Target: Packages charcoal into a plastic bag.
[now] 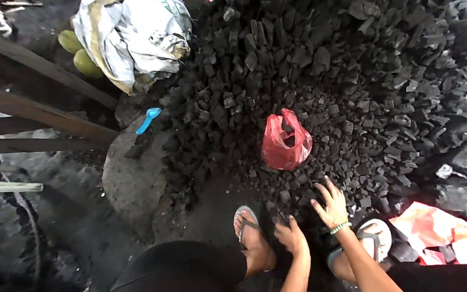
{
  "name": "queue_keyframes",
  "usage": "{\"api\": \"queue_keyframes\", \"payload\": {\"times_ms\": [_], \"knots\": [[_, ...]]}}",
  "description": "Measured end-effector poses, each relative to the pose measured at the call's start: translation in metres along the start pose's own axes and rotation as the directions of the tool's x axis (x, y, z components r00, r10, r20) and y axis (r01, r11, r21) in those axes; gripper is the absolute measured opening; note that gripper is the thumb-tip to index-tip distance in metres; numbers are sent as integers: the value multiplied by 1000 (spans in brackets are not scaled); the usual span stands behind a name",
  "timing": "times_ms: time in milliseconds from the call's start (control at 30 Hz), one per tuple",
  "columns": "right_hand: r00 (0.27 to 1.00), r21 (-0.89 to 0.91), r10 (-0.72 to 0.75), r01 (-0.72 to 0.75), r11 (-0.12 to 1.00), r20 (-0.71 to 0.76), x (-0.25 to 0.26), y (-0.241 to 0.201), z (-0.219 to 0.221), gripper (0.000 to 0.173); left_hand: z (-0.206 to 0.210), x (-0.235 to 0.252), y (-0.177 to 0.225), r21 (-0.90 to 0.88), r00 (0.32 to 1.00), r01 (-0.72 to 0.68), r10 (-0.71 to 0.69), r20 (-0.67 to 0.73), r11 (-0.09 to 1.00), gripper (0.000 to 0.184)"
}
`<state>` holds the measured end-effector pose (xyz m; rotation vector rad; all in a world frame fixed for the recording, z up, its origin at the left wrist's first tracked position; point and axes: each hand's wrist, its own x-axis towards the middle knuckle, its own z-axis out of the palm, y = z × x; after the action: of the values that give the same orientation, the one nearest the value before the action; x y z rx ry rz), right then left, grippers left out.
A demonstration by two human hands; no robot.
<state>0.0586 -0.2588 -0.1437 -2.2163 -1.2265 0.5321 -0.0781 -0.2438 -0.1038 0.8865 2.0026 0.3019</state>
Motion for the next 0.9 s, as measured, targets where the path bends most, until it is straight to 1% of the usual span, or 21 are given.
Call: {"api": "queue_keyframes", "payload": {"times_ms": [33,67,100,133,167,200,233,300,333,400,433,467,533,633,700,733,833,900], "knots": [[988,76,134,-129,989,-77,-5,-3,-5,58,0,-13,-9,7,999,48,-48,5,999,62],[937,183,317,-289,940,-149,-10,-7,-10,56,0,-21,-15,-1,993,114,-114,15,993,64],[829,301,526,-461,835,-190,-15,-13,-14,54,0,-25,-19,-16,982,189,-188,23,982,67],[680,390,705,-605,694,-199,-21,-17,-14,55,1,-25,-23,-46,964,266,-265,33,963,69],[537,435,828,-715,547,-159,-28,-20,-12,58,4,-23,-25,-71,940,340,-338,45,938,72],[433,450,895,-782,431,-105,-36,-22,-5,62,7,-21,-27,-83,914,406,-401,63,910,76],[370,464,928,-815,347,-43,-41,-23,3,65,12,-18,-29,-102,887,460,-453,90,882,81],[306,483,950,-843,239,64,-44,-27,18,67,19,-12,-27,-167,846,532,-516,134,830,86],[286,488,954,-848,207,93,-43,-29,23,68,22,-9,-26,-195,831,556,-539,138,808,89],[259,502,958,-849,165,122,-36,-32,25,68,30,-2,-18,-258,808,586,-575,125,768,93],[273,514,953,-841,170,131,-31,-35,24,66,34,1,-10,-280,804,591,-581,127,756,95],[301,539,944,-821,185,134,-27,-40,22,63,37,3,-2,-297,806,588,-574,142,752,96],[367,598,919,-772,216,142,-13,-51,16,60,41,5,23,-338,838,544,-513,185,768,95],[451,704,878,-675,219,159,16,-65,12,66,42,19,64,-475,892,450,-408,196,756,93],[498,727,852,-644,238,162,43,-73,7,74,40,29,94,-563,900,432,-375,221,705,94],[499,721,851,-650,242,165,57,-77,6,81,38,33,107,-593,901,430,-362,238,680,95],[458,625,867,-740,249,196,92,-92,8,102,38,47,131,-606,902,431,-337,269,669,98],[457,584,869,-764,275,189,101,-99,12,108,38,54,136,-572,895,446,-347,280,688,99]]}}
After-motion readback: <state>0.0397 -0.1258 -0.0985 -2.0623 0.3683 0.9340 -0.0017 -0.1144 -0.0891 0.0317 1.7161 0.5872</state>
